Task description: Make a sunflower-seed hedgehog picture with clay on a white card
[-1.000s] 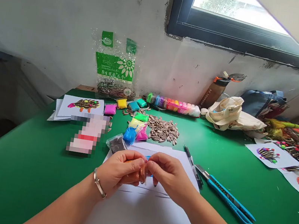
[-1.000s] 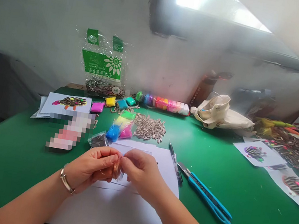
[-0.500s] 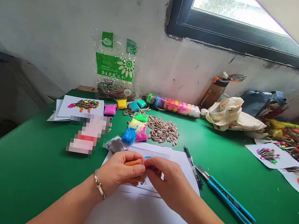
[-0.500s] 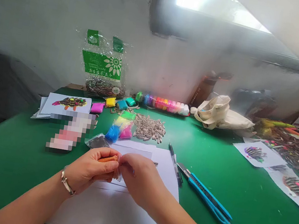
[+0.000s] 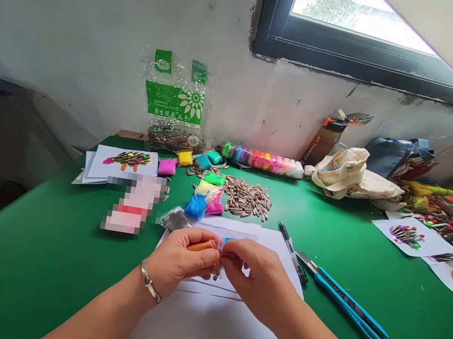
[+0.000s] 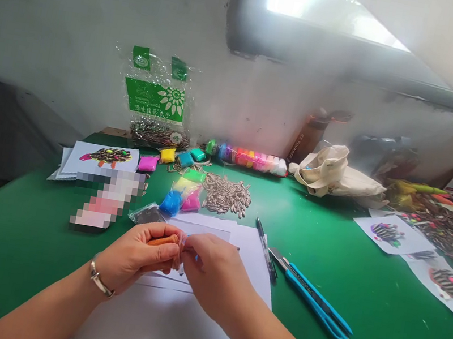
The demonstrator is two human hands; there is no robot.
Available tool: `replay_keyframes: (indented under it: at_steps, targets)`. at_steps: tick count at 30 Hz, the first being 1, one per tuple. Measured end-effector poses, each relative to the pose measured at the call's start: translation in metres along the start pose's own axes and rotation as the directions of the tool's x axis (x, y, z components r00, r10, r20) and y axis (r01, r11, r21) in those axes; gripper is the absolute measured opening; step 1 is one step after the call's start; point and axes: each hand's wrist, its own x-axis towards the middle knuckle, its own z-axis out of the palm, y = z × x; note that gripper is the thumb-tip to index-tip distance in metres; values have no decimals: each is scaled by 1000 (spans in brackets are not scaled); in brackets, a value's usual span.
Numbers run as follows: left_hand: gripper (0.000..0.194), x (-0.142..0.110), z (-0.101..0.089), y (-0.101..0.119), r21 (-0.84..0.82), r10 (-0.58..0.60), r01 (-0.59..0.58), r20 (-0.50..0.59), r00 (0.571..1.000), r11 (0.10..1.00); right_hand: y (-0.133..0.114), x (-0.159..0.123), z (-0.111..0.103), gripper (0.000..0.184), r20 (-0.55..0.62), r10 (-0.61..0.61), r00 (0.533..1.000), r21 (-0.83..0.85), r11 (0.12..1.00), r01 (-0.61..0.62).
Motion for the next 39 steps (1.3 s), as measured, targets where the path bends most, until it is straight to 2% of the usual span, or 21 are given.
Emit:
replay_keyframes:
  at_steps: [5,10,14,18,23,26,32,36,39]
  targets:
    - [34,0,2,-2,-12,1,-1,20,1000,1000,-1,-1,3,14,-19,-54,998,-79,995,53]
    - [34,-1,3,-2,-40,3,0,69,998,999,-3,0,1,18,46,-168,985,-2,986,168]
    - [35,-1,1,1,-24,1,1,61,998,1000,-3,2,-4,20,68,-114,991,123,987,105]
    - [35,-1,-1,2,-49,16,-12,74,997,999,-2,2,-8,23,31,-101,994,201,975,93]
    - [33,-2,0,1,-41,19,-14,112,994,999,-3,0,-9,25,24,-132,991,211,970,124]
    - [32,-4,1,0,-49,9,-2,135,991,999,-3,0,-5,22,34,-118,992,202,973,108]
    - [31,-1,-1,-4,-2,-3,4,113,994,1000,-3,2,5,24,53,-54,997,232,972,40]
    - [33,2,-3,-3,-31,16,-13,88,996,999,-5,6,3,17,50,19,999,424,905,-39]
    - [32,3,-3,-1,-77,29,-24,71,997,997,-6,8,-1,17,56,17,998,538,842,-44]
